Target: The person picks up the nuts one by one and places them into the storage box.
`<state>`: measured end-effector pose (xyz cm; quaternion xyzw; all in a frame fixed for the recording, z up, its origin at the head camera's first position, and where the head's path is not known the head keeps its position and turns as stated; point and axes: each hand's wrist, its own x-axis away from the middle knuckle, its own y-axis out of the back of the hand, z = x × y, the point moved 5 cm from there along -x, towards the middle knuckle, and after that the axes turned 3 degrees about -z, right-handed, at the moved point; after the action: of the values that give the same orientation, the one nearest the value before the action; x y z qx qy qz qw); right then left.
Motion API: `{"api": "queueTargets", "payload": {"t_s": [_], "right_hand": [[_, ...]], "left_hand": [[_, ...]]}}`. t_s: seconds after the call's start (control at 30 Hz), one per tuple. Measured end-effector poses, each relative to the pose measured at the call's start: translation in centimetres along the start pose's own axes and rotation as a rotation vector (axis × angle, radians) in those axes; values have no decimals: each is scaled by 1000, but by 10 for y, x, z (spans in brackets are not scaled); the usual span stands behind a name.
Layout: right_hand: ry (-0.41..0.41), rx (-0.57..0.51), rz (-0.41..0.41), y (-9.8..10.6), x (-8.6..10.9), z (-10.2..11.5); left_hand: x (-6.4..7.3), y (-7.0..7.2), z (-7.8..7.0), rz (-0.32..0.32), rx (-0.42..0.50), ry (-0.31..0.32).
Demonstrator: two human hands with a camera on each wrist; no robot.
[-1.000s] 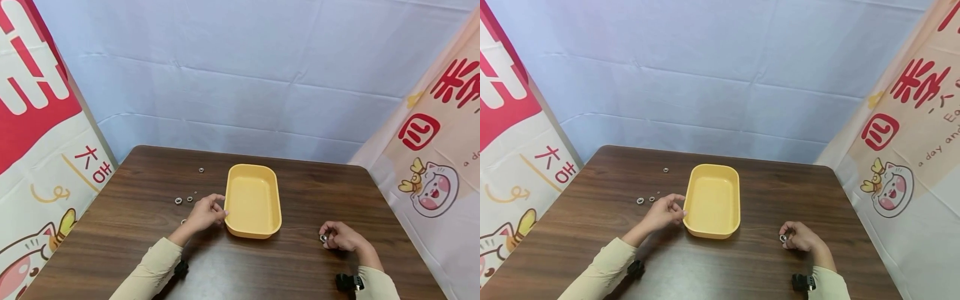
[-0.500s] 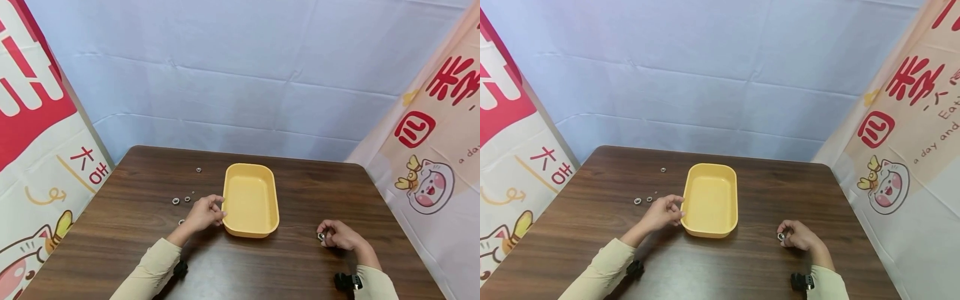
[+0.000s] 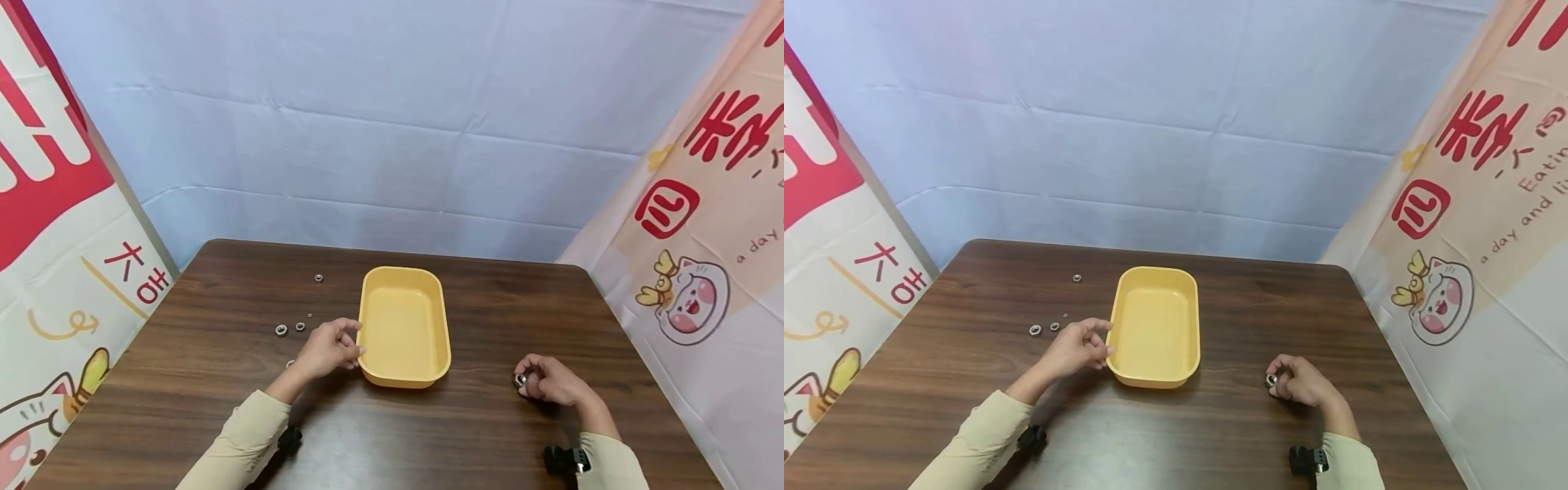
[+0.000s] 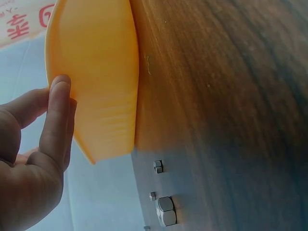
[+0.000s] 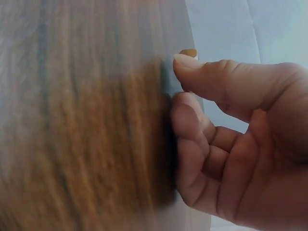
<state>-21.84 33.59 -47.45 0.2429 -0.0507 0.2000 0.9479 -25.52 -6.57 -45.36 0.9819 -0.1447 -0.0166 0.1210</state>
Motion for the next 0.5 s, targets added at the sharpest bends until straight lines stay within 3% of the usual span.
{"api": "queueTargets", "payload": {"t_s": [0.07, 0.3, 0.5], "right_hand": [[-45, -26, -18, 2, 1, -1], [-108, -56, -82, 6, 5, 1], [-125, -58, -130, 7, 7, 4]], "left_hand": [[0, 0, 1, 3, 1, 1], [17, 0, -33, 24, 8, 0], [17, 0, -34, 21, 11, 3]]}}
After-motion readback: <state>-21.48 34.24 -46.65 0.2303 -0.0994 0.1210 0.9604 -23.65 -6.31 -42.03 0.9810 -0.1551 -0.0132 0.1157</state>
